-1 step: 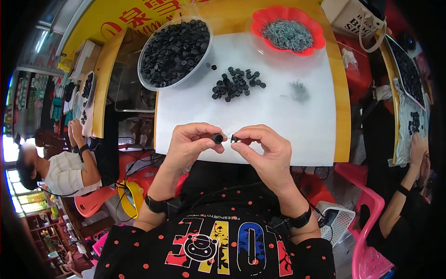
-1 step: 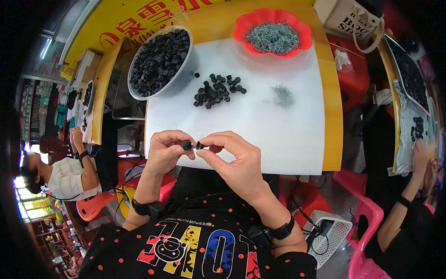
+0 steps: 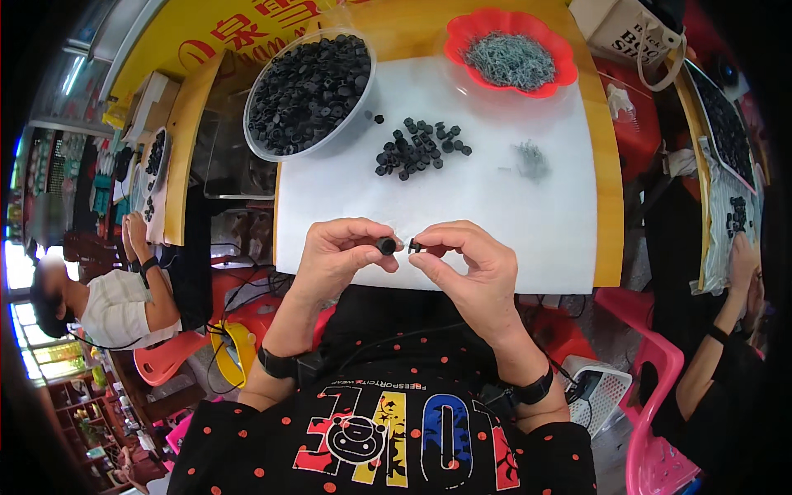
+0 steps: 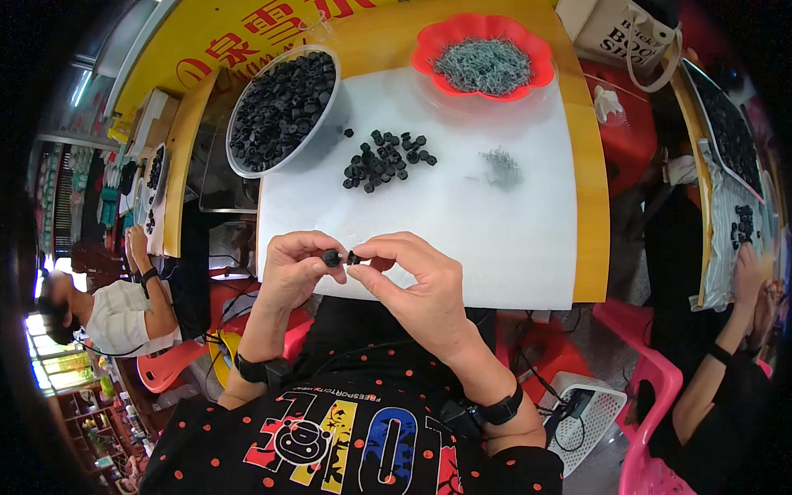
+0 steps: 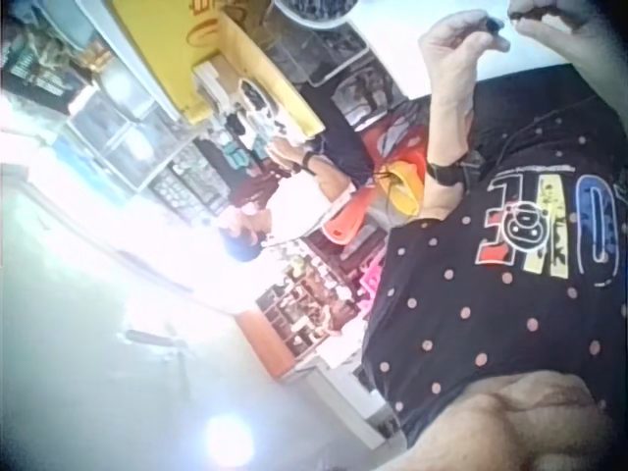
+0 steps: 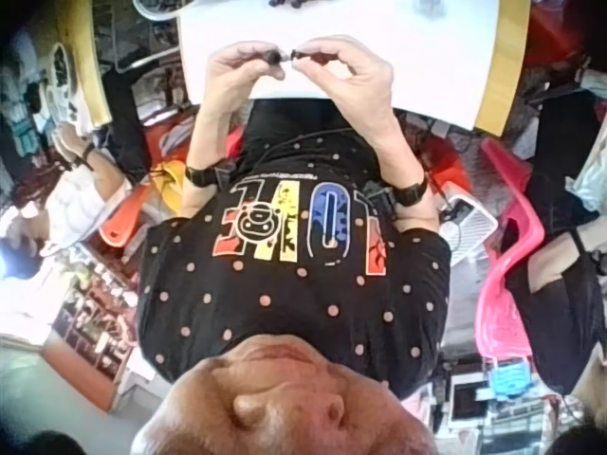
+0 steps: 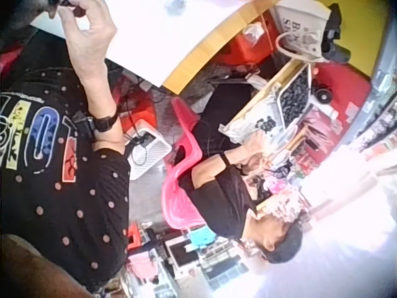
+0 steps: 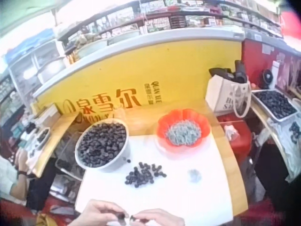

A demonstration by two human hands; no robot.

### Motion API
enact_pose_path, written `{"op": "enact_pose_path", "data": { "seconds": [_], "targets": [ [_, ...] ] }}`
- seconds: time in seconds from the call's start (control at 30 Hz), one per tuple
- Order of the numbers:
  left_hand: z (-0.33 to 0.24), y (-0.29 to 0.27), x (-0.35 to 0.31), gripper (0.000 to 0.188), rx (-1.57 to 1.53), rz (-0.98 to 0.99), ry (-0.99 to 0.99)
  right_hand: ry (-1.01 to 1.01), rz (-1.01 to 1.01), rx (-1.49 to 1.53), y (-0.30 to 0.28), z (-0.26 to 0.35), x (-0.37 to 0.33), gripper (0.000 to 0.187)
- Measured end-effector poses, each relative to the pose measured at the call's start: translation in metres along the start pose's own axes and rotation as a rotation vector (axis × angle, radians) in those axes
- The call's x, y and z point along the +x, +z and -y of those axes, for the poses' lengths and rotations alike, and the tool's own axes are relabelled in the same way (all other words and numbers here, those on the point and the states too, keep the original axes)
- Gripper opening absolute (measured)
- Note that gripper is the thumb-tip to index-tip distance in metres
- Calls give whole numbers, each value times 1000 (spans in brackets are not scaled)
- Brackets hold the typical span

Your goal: Assembling small white plastic components into larger black plastic housings by hand.

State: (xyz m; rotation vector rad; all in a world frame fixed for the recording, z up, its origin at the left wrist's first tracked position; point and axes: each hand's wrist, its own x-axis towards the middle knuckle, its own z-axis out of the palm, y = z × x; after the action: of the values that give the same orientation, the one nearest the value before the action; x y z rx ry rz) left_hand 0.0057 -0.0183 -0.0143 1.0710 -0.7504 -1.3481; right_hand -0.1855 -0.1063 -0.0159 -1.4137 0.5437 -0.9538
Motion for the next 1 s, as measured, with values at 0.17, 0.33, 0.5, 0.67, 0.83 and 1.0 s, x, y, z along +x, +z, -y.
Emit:
{"op": "enact_pose_path", "data": {
  "seconds": [0.17,0.33,0.5,0.67,0.83,1.0],
  "targets": [
    [3,3,-1,22,9,-30,-4,-66,-16,-61,0,0,0,20],
    [5,7,-2,22,-4,-36,27,-95,-28,-129,-2,1,-3,20],
    [4,12,-5,23,-73,-64,-87,-123,-58,-155,2,3,-4,20],
    [6,12,-4,25,-88,-49,-134,-134,-86,-176,0,3,-5,19],
    [5,15,-1,25,-95,-24,-119,-137,-95,-176,0,3,-4,18],
    [6,16,-1,25,-67,-38,-93,-144,-77,-214,-1,3,-5,17]
  ]
}}
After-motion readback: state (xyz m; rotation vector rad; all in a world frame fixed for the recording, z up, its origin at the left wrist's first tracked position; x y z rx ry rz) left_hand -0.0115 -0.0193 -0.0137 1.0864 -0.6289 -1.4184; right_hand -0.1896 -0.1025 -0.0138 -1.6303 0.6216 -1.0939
